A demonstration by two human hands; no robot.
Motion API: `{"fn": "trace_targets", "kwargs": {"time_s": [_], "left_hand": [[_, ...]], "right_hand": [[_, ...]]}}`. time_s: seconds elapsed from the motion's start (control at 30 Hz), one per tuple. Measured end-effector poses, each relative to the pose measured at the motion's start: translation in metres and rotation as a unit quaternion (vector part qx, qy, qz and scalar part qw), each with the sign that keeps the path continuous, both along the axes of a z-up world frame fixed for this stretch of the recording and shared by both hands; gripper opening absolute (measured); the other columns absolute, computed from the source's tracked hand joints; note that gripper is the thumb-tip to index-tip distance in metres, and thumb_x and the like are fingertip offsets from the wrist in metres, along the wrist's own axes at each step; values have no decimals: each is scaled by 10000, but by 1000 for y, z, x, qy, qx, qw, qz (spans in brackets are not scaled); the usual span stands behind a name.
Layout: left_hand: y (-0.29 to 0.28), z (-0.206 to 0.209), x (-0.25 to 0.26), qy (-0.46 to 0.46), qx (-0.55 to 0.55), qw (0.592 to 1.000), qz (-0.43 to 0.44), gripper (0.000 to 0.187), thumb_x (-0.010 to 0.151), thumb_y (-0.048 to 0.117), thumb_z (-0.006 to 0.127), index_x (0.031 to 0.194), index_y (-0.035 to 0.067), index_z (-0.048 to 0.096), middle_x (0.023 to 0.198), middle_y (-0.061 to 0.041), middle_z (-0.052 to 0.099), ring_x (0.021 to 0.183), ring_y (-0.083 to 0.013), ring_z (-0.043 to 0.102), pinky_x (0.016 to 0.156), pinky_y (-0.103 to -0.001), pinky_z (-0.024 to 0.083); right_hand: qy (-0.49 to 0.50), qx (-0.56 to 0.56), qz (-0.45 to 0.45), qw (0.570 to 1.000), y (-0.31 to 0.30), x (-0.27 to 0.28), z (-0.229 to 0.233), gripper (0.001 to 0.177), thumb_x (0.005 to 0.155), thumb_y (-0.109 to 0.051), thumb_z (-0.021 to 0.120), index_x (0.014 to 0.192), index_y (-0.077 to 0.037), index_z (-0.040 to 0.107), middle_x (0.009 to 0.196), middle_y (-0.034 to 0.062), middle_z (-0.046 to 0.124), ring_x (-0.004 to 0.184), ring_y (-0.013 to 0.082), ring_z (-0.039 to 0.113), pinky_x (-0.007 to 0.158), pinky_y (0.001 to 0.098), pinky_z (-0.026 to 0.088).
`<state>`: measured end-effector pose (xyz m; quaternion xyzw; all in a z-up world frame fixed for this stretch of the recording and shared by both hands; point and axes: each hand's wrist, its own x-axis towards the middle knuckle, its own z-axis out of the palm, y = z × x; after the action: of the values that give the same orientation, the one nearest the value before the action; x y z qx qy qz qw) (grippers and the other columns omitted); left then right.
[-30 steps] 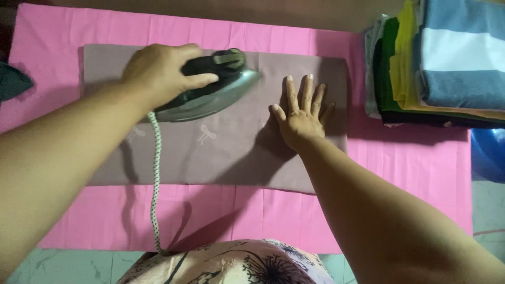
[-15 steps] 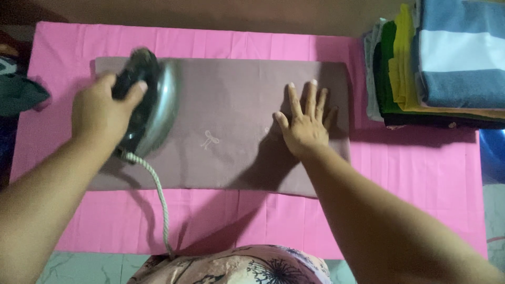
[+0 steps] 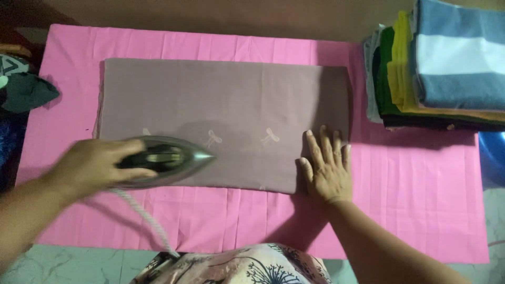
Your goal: Ironing and folding a brown cloth and a striped green shirt on a table.
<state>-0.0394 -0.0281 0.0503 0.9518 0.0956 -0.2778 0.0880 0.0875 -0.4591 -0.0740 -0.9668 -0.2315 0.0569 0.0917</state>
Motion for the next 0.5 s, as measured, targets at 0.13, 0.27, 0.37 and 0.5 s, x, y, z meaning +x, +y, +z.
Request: {"fn": "trace_targets", "kwargs": {"time_s": [0.13,0.27,0.37,0.5], "left_hand": [[44,-4,-25,8,104,994,-43,532,730,683,706,1002,227,693,729,-6,743,628,-138,763,656,-314,636],[5,2,-9,-52,96,993,-43,541,720,700,711,937,204,713,630,-14,711,552,-167,748,578,-333,626],[-63,25,26,-30,20,999,-30,571,749,729,680,994,213,699,620,-38,725,538,-194,754,570,-349,629],[-138,13,66,-141,-106,974,-143,625,764,742,642,1024,177,707,831,-94,764,672,-312,738,643,-482,583]], "right_hand": [[2,-39,-21,999,-23,-5,2,670,1021,-573,287,1629,-316,169,1712,32,87,1568,291,16,1245,528,-7],[21,-23,-11,999,-35,-3,11,664,1019,-539,320,1626,-301,192,1709,44,106,1568,289,20,1242,532,1],[22,-18,0,1000,-43,0,13,645,1009,-483,393,1609,-292,255,1696,39,174,1568,291,73,1244,529,43],[-18,31,14,999,-52,10,11,556,1015,-394,461,1552,-272,385,1638,67,330,1541,330,245,1256,513,176]]}}
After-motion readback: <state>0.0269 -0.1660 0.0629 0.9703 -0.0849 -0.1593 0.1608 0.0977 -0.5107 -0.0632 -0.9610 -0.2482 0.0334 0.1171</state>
